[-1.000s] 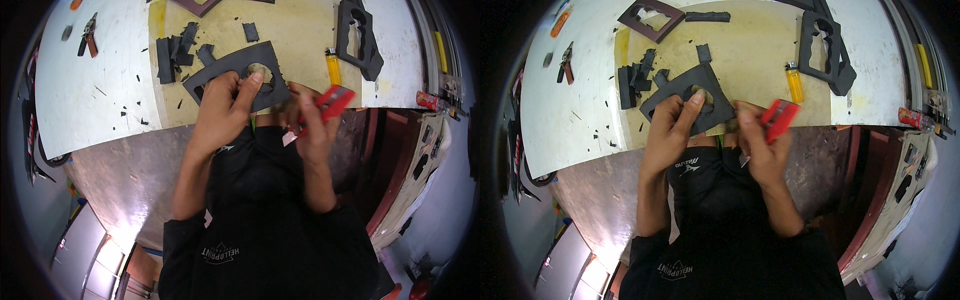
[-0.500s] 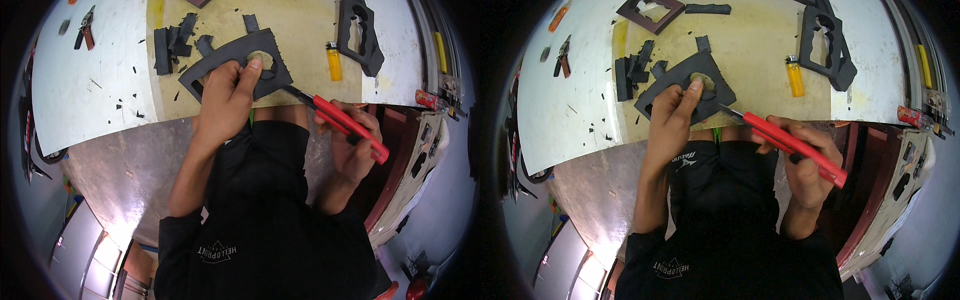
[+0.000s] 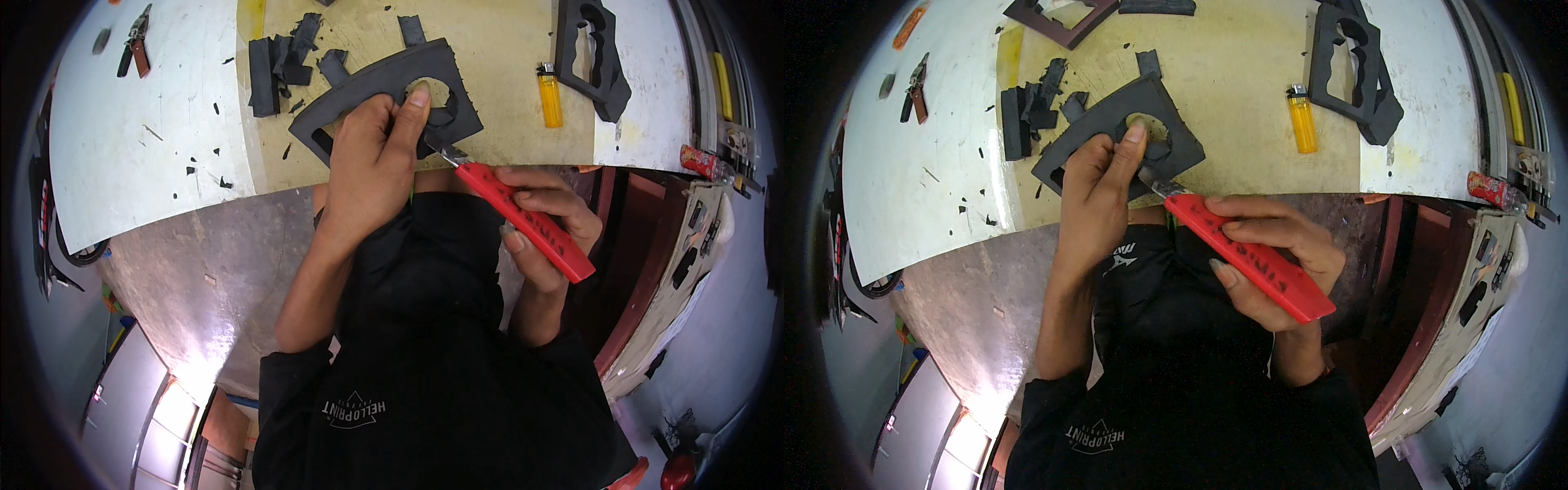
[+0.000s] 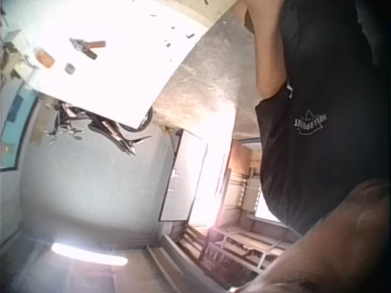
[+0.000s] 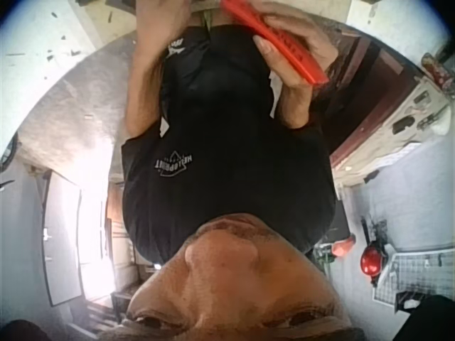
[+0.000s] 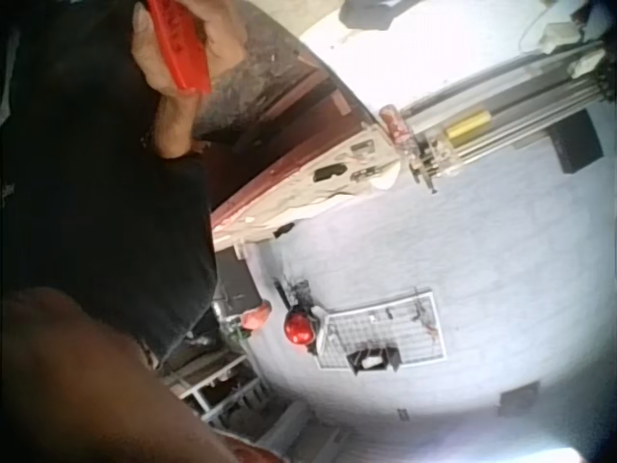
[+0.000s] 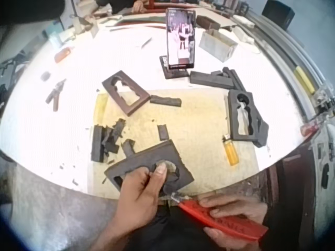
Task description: The person uses a red utility knife to cut and trim a black foam frame on a white workbench. They repeatedly cut along the inner and outer edges, remove small foam pieces, and rotate the frame to access different sides.
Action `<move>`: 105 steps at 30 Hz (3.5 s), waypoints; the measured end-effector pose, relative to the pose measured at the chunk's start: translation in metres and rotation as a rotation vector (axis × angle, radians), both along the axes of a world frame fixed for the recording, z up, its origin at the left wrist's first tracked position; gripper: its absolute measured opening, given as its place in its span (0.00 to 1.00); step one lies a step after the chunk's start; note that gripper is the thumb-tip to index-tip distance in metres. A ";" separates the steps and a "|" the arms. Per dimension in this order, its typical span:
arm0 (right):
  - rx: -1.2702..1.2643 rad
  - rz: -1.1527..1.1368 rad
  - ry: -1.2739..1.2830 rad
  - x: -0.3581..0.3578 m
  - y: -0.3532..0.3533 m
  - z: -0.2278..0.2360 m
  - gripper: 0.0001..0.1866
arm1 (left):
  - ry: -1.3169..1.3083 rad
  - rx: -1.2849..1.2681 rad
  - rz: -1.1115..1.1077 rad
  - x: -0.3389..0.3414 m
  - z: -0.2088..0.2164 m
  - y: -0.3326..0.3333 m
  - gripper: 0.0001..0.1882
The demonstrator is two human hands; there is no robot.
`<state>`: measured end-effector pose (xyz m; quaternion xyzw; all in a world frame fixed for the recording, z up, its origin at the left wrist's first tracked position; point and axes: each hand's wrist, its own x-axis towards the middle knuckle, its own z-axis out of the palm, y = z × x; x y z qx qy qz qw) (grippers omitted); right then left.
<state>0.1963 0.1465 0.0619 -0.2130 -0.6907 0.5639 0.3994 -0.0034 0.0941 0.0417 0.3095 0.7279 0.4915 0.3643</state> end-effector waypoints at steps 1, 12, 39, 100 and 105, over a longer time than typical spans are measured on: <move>0.001 -0.007 -0.012 0.000 0.000 0.000 0.16 | -0.003 0.001 -0.004 0.000 -0.001 0.000 0.26; 0.096 0.006 -0.148 -0.002 0.013 0.015 0.14 | 0.045 -0.052 -0.017 0.006 0.001 -0.002 0.26; 0.118 0.111 -0.175 -0.004 0.037 0.024 0.16 | 0.120 -0.067 -0.039 0.009 0.001 -0.001 0.27; 0.290 0.512 -0.265 -0.001 0.085 0.038 0.17 | 0.306 0.068 -0.143 0.011 0.000 -0.008 0.19; 0.309 0.534 -0.311 -0.002 0.087 0.044 0.16 | 0.348 0.071 -0.164 0.013 0.001 -0.007 0.19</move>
